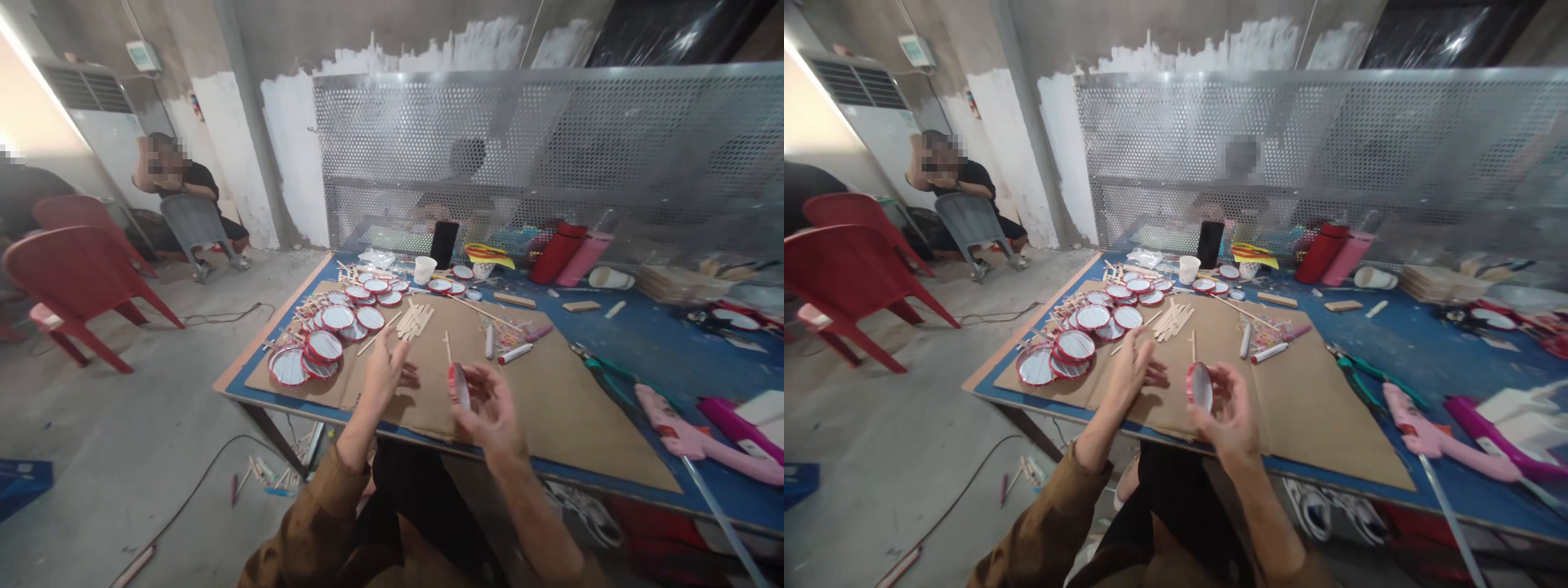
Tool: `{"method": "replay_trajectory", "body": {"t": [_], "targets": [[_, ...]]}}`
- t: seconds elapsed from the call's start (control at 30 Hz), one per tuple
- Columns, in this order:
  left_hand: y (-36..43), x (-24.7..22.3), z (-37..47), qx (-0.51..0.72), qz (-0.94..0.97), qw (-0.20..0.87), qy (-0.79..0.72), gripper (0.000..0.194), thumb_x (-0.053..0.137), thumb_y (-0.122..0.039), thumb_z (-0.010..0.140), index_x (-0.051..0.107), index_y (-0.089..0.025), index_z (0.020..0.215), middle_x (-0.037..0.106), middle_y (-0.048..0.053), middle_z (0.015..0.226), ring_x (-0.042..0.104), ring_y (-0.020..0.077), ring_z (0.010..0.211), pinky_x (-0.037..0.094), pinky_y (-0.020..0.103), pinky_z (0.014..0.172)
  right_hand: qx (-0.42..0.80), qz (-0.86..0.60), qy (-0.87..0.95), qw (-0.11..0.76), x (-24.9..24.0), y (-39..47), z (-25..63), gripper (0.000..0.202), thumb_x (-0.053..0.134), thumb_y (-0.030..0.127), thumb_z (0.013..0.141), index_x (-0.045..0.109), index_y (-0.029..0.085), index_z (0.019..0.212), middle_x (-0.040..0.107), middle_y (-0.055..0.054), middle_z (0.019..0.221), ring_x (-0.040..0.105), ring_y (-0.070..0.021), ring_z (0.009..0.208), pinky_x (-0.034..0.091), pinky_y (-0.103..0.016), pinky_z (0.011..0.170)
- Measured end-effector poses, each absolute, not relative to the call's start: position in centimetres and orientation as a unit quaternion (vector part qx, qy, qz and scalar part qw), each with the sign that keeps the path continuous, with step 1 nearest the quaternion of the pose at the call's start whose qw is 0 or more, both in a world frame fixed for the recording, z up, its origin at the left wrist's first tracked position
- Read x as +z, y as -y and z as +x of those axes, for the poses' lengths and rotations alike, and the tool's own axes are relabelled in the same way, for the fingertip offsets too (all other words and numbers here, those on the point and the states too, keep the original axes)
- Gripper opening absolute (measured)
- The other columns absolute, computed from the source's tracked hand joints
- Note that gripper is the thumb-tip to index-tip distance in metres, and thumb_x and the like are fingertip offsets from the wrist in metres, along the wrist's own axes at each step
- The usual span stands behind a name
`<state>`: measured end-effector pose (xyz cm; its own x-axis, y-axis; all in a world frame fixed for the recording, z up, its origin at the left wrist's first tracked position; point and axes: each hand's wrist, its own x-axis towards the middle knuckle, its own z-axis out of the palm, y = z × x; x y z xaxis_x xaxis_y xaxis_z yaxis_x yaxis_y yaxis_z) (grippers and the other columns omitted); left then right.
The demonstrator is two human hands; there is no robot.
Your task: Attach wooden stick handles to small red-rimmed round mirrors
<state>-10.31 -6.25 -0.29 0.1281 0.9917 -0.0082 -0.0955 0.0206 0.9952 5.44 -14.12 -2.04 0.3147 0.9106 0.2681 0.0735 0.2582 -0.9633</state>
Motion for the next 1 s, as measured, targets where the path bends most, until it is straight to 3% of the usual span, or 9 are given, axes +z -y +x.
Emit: {"method": "replay_trajectory", "body": {"t": [0.1, 0.17, 0.27, 0.4, 0.5, 0.6, 0.8, 0.9, 1.0], "targets": [[6.3, -0.4, -11.0, 0.557, 0.497, 0.458, -0.483, 0.047, 0.028, -0.051, 0.089, 0.048, -0.017, 0.062, 0.04, -0.006, 0.041, 0.04, 0.0071, 0.034, 0.031, 0.018, 0.04, 0.531, -0.417, 0.305, 0.672, -1.0, 14.0, 6.5, 0.05, 0.061, 0.062, 0.067, 0.058, 0.029, 0.105, 0.064, -0.006, 0.104, 0.061, -0.0234, 0.094, 0.05, -0.038, 0.073], [6.3, -0.4, -11.4, 0.575, 0.508, 0.412, -0.491, 0.05, 0.028, -0.049, 0.089, 0.039, -0.019, 0.051, 0.036, -0.005, 0.043, 0.038, 0.0076, 0.04, 0.03, 0.02, 0.043, 0.593, -0.387, 0.26, 0.657, 0.0, 13.6, 7.0, 0.047, 0.06, 0.064, 0.068, 0.061, 0.032, 0.102, 0.065, -0.003, 0.105, 0.061, -0.0221, 0.097, 0.051, -0.035, 0.071], [6.4, -0.1, -11.5, 0.58, 0.539, 0.367, -0.488, 0.034, 0.046, -0.036, 0.082, 0.035, -0.019, 0.054, 0.035, -0.006, 0.051, 0.037, 0.0078, 0.05, 0.029, 0.02, 0.049, 0.589, -0.394, 0.295, 0.64, 2.1, 11.8, 6.9, 0.045, 0.071, 0.055, 0.062, 0.064, 0.031, 0.099, 0.065, -0.002, 0.107, 0.06, -0.0192, 0.095, 0.049, -0.027, 0.062], [6.3, -0.1, -11.0, 0.573, 0.564, 0.362, -0.473, 0.01, 0.048, -0.011, 0.07, 0.043, -0.018, 0.068, 0.042, -0.006, 0.06, 0.039, 0.008, 0.055, 0.031, 0.02, 0.054, 0.54, -0.424, 0.441, 0.578, 5.0, 6.9, 5.0, 0.048, 0.08, 0.035, 0.056, 0.061, 0.025, 0.099, 0.064, -0.003, 0.102, 0.058, -0.0158, 0.091, 0.046, -0.021, 0.059], [6.0, -0.5, -10.7, 0.564, 0.596, 0.344, -0.456, 0.026, 0.046, 0.0, 0.06, 0.048, -0.018, 0.079, 0.05, -0.004, 0.071, 0.044, 0.0096, 0.064, 0.035, 0.021, 0.061, 0.503, -0.44, 0.547, 0.504, 6.2, 2.6, 2.3, 0.054, 0.081, 0.031, 0.054, 0.056, 0.023, 0.102, 0.063, -0.004, 0.101, 0.058, -0.0188, 0.097, 0.047, -0.029, 0.076], [5.8, -0.8, -10.8, 0.55, 0.597, 0.34, -0.475, 0.023, 0.045, 0.001, 0.061, 0.049, -0.018, 0.073, 0.05, -0.002, 0.069, 0.045, 0.0119, 0.067, 0.035, 0.023, 0.063, 0.476, -0.439, 0.624, 0.438, 6.0, -1.0, -1.1, 0.061, 0.08, 0.032, 0.052, 0.051, 0.021, 0.105, 0.062, -0.007, 0.106, 0.058, -0.0231, 0.101, 0.045, -0.039, 0.087], [5.9, -0.6, -11.1, 0.501, 0.627, 0.328, -0.499, 0.018, 0.047, -0.002, 0.063, 0.052, -0.019, 0.066, 0.049, -0.002, 0.063, 0.044, 0.0144, 0.068, 0.035, 0.024, 0.063, 0.375, -0.397, 0.75, 0.374, 4.7, -4.9, -6.9, 0.073, 0.079, 0.029, 0.052, 0.047, 0.016, 0.116, 0.056, -0.013, 0.12, 0.052, -0.0246, 0.114, 0.04, -0.041, 0.096], [6.0, -0.6, -11.1, 0.503, 0.627, 0.326, -0.497, 0.018, 0.046, -0.003, 0.064, 0.053, -0.019, 0.068, 0.05, -0.001, 0.065, 0.045, 0.0141, 0.069, 0.036, 0.024, 0.063, 0.335, -0.39, 0.763, 0.39, 4.8, -5.5, -7.3, 0.07, 0.079, 0.032, 0.055, 0.05, 0.016, 0.117, 0.055, -0.012, 0.123, 0.05, -0.0245, 0.116, 0.038, -0.041, 0.099], [6.0, -0.8, -11.1, 0.514, 0.623, 0.337, -0.484, 0.017, 0.046, -0.004, 0.066, 0.054, -0.018, 0.071, 0.05, -0.002, 0.067, 0.044, 0.0128, 0.066, 0.035, 0.023, 0.061, 0.308, -0.43, 0.712, 0.462, 5.2, -5.0, -4.8, 0.053, 0.071, 0.039, 0.066, 0.054, 0.017, 0.111, 0.059, -0.01, 0.117, 0.055, -0.0226, 0.108, 0.043, -0.039, 0.092]]}}
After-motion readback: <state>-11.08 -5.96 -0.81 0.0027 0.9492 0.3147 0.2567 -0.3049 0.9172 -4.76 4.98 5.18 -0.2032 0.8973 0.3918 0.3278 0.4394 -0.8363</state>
